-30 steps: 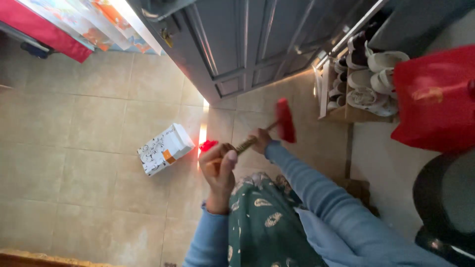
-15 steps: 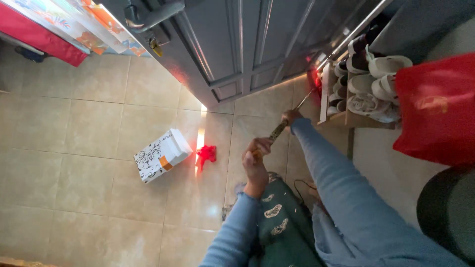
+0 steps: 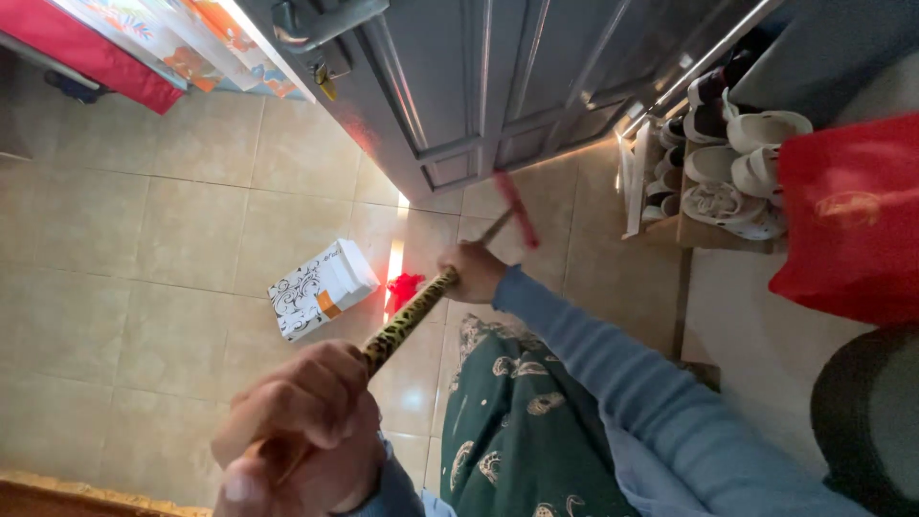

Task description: The person picks up a broom and sweeps the tiled floor of a room, moving toward a doorway and sweeping debris out onto a patio.

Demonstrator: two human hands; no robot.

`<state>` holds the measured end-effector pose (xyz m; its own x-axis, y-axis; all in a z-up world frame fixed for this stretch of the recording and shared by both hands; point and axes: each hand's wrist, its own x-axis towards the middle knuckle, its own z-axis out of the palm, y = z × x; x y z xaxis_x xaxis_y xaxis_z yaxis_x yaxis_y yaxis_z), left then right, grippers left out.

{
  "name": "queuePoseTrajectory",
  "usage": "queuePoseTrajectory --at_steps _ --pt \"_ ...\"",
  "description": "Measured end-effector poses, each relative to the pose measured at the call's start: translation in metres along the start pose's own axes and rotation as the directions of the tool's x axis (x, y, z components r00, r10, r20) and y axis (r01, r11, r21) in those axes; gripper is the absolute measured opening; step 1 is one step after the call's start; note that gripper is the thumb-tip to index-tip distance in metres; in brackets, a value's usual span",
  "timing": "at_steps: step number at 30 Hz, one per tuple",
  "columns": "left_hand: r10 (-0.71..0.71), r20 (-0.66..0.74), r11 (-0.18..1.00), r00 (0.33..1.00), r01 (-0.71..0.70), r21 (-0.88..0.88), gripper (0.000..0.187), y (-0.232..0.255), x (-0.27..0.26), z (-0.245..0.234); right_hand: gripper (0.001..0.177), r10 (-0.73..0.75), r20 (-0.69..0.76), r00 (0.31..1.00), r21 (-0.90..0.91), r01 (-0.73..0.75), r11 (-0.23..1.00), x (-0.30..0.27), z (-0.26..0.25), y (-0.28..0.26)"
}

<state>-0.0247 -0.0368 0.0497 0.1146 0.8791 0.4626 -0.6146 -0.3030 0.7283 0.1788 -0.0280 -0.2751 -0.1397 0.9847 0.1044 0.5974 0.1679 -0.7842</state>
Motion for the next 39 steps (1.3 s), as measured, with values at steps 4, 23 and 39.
queuePoseTrajectory --at_steps 4,23,39 --pt "-0.207 -0.045 0.931 0.977 0.182 -0.316 0.050 -0.108 -0.037 -0.013 0.012 0.144 -0.164 0.976 -0.112 -0.164 0.980 -0.051 -0.059 0.095" --pt "-0.021 -0.130 0.991 0.991 0.003 -0.130 0.044 -0.027 -0.001 -0.102 0.033 0.222 0.113 0.968 -0.076 -0.214 0.974 0.030 0.024 0.017" --pt "-0.422 -0.310 0.906 0.852 0.392 -0.157 0.037 -0.212 -0.137 -0.165 0.015 0.465 0.134 0.875 -0.314 -0.408 0.857 -0.054 0.101 0.209"
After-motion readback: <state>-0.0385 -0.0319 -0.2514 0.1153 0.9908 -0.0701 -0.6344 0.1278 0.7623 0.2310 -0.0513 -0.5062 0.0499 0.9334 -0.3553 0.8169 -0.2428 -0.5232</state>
